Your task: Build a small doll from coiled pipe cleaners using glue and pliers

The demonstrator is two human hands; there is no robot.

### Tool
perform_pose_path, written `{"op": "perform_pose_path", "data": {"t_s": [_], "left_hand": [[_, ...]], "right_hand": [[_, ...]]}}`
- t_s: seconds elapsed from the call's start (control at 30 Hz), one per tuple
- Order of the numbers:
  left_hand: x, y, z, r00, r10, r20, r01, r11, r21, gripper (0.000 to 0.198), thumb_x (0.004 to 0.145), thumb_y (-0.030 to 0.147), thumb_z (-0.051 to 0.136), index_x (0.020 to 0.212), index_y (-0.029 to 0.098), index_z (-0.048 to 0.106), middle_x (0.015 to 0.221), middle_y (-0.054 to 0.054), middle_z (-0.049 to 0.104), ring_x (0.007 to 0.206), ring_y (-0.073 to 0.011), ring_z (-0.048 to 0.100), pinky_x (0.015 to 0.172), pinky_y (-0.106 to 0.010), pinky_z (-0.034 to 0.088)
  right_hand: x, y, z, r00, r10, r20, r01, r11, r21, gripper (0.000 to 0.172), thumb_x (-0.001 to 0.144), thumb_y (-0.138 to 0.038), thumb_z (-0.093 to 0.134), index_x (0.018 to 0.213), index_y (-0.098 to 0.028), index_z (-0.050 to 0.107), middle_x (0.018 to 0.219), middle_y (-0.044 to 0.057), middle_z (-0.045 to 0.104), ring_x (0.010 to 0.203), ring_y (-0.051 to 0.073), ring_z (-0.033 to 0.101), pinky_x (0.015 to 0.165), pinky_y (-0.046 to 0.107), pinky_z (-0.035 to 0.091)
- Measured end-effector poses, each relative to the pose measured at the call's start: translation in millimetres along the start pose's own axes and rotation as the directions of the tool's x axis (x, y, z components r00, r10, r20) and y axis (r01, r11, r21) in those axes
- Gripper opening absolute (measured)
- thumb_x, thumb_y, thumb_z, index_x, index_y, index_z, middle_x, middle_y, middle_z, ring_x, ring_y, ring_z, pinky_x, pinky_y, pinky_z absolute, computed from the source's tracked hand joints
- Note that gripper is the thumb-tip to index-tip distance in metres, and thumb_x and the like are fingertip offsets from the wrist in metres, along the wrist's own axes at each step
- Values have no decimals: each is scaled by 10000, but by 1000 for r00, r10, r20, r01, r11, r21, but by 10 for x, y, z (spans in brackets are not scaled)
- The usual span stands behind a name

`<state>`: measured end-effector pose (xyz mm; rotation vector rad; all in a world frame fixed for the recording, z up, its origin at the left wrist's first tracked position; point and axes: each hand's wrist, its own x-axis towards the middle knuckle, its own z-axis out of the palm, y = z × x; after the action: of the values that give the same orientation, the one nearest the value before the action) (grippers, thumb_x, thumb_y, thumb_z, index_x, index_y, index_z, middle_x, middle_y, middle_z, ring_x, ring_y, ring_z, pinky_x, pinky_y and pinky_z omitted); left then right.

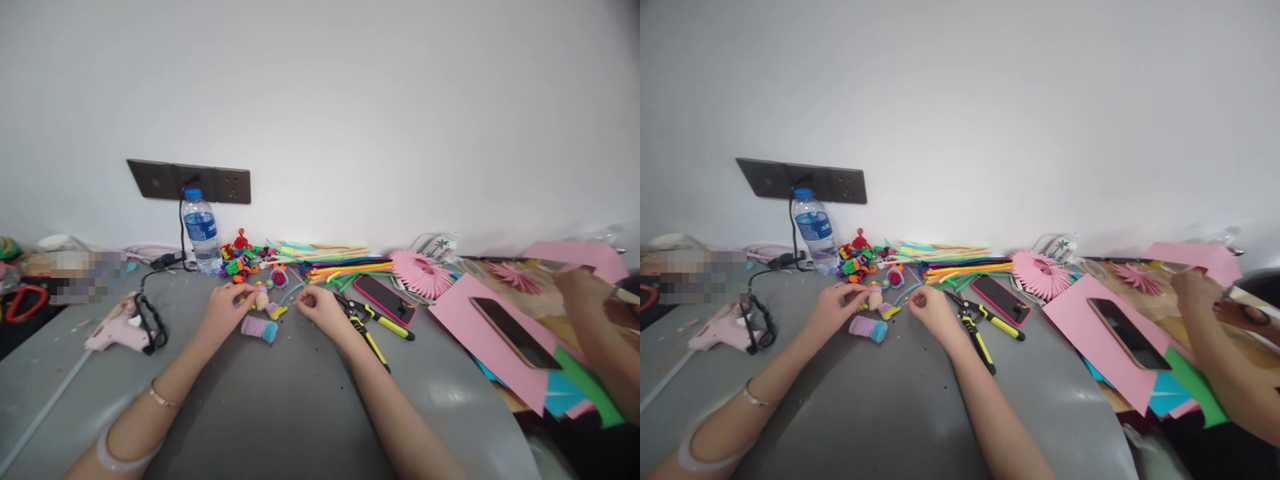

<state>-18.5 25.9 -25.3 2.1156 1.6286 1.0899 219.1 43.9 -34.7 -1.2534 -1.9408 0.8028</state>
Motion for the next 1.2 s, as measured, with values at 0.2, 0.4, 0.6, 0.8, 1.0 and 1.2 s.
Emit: {"op": "perform_pose_path", "data": {"t_s": [0.2,0.4,0.6,0.8,1.0,1.2], "left_hand": [[63,-128,-200,997,-30,-72,27,999,-35,255,818,407,577,852,223,752,830,-40,756,754,-213,608,734,-319,450],[109,-367,-259,973,-161,164,157,987,37,305,708,492,656,812,219,741,825,-48,756,686,-227,609,649,-318,440],[58,-398,-181,958,-134,255,109,988,107,288,656,494,717,780,233,723,816,-44,730,799,-253,624,731,-337,436],[51,-414,-205,943,-111,313,128,991,-32,277,683,448,714,769,206,612,734,1,663,660,-180,575,612,-276,424],[99,-382,-233,991,-113,76,126,970,-209,314,735,450,693,912,199,627,880,-44,720,769,-196,634,695,-302,494],[145,-349,-200,982,-186,47,183,836,-518,424,662,517,760,875,173,635,873,-87,749,810,-238,693,748,-363,543]], "right_hand": [[-30,-91,75,997,33,-71,-20,982,186,72,744,-233,574,693,-182,572,647,-4,611,585,130,537,562,226,422],[3,-32,45,993,22,-117,13,957,290,78,725,-254,595,765,-191,575,678,-2,607,619,145,562,566,240,442],[14,-26,57,995,13,-102,20,949,315,167,774,-276,605,877,-171,684,808,55,692,721,165,629,621,256,486],[5,37,45,1000,5,-25,-2,989,146,85,764,-154,599,793,-168,677,735,25,678,655,140,591,609,239,458],[-32,49,28,995,32,95,-29,999,-41,124,732,-79,647,804,-167,697,671,-3,650,608,127,556,573,219,406],[-21,44,-24,994,-34,104,52,985,-167,85,785,-185,670,766,-185,753,758,32,677,657,150,561,622,253,401]]}}
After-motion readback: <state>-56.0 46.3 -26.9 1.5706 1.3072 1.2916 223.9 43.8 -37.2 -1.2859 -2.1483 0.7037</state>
